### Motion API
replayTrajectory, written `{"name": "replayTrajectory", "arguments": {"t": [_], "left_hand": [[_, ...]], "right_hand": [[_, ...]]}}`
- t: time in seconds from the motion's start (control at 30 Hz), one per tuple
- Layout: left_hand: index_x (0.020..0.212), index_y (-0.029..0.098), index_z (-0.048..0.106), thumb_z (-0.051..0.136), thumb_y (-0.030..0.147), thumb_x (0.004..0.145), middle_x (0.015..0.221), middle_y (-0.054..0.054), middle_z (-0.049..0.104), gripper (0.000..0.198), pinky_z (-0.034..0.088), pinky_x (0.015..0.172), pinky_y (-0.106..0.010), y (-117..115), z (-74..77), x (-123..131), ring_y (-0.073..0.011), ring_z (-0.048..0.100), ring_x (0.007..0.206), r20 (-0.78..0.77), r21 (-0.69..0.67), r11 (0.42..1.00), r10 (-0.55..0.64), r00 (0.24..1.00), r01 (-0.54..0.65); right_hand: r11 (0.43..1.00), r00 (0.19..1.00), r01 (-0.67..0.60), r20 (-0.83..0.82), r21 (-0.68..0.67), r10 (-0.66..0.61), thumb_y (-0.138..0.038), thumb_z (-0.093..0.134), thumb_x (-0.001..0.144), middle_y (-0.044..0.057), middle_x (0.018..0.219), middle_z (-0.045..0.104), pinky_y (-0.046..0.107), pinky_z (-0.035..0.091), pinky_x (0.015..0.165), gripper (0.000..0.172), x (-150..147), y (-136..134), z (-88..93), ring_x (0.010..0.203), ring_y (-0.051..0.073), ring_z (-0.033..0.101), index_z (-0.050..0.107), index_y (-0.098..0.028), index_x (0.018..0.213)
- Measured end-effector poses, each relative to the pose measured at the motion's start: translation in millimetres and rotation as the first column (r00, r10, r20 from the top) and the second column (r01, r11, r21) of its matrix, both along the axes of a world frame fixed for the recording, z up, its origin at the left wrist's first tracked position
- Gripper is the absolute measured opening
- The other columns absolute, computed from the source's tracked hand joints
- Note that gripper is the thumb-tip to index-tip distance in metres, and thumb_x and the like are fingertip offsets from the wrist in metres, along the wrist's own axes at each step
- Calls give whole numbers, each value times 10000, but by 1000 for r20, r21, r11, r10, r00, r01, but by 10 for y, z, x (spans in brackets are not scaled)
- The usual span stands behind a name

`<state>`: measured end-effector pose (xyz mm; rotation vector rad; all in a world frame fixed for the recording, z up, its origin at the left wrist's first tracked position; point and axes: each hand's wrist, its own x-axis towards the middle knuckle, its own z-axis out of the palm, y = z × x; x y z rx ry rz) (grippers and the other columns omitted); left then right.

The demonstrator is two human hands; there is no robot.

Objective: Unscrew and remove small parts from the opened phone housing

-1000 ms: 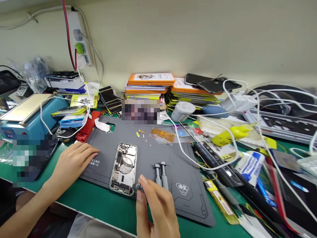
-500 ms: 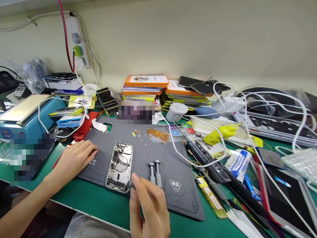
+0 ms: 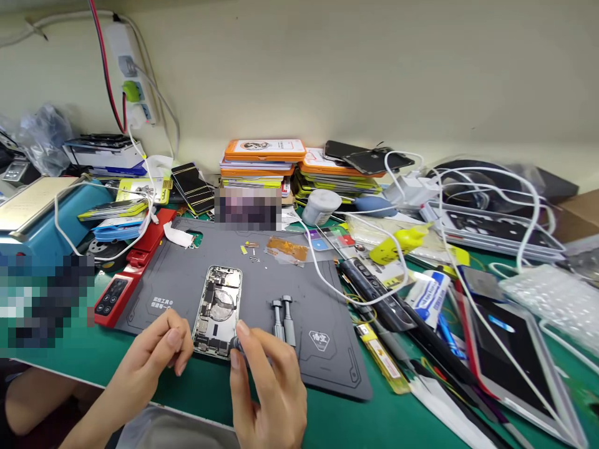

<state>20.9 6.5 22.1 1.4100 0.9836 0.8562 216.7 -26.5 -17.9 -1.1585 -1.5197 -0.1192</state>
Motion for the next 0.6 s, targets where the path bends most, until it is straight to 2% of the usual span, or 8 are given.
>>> {"name": "replayTrajectory", "arguments": {"t": [0.07, 0.13, 0.3, 0.47, 0.6], "left_hand": [[810, 231, 477, 497, 618, 1146, 654, 42, 513, 513, 361, 629, -271, -11, -59, 87, -129, 414, 609, 112, -48, 999, 10, 994, -4], [805, 226, 489, 542, 629, 1127, 630, 48, 502, 519, 342, 610, -262, -29, -117, 127, -121, 402, 593, 142, -72, 997, 30, 989, -20], [840, 209, 555, 566, 585, 1132, 680, 30, 562, 476, 357, 618, -249, -157, -221, 118, -117, 468, 626, 36, -22, 995, 97, 995, -97], [935, 213, 596, 576, 591, 1126, 698, 28, 598, 424, 411, 643, -237, -172, -206, 128, -127, 527, 657, 72, -82, 990, 124, 990, -118], [968, 205, 699, 703, 563, 1064, 766, -1, 675, 371, 456, 671, -236, -112, -184, 121, -137, 579, 705, 72, -89, 991, 103, 992, -96]], "right_hand": [[1000, 1000, 15, -4, -8, -15, -13, 692, 1001, 109, 1152, 747, 333, 695, 801, 714, 4, -3, -3, 1034, 226, 757, 536, -293, 1639], [999, 999, 38, 1, -23, -38, -26, 705, 1002, 110, 1157, 750, 319, 695, 790, 704, 4, 0, -13, 1022, 219, 758, 537, -279, 1637], [998, 996, 66, 60, -21, -65, -75, 745, 1002, 119, 1161, 799, 346, 700, 785, 717, -18, 33, -24, 968, 229, 782, 496, -239, 1654], [996, 997, 72, 15, -57, -72, -95, 745, 1007, 118, 1152, 811, 275, 650, 651, 721, -36, 32, -33, 825, 192, 786, 481, -252, 1659], [993, 997, 69, -11, -90, -71, -110, 731, 1017, 100, 1100, 825, 256, 635, 610, 709, -43, 20, -61, 736, 173, 774, 474, -252, 1663]]}}
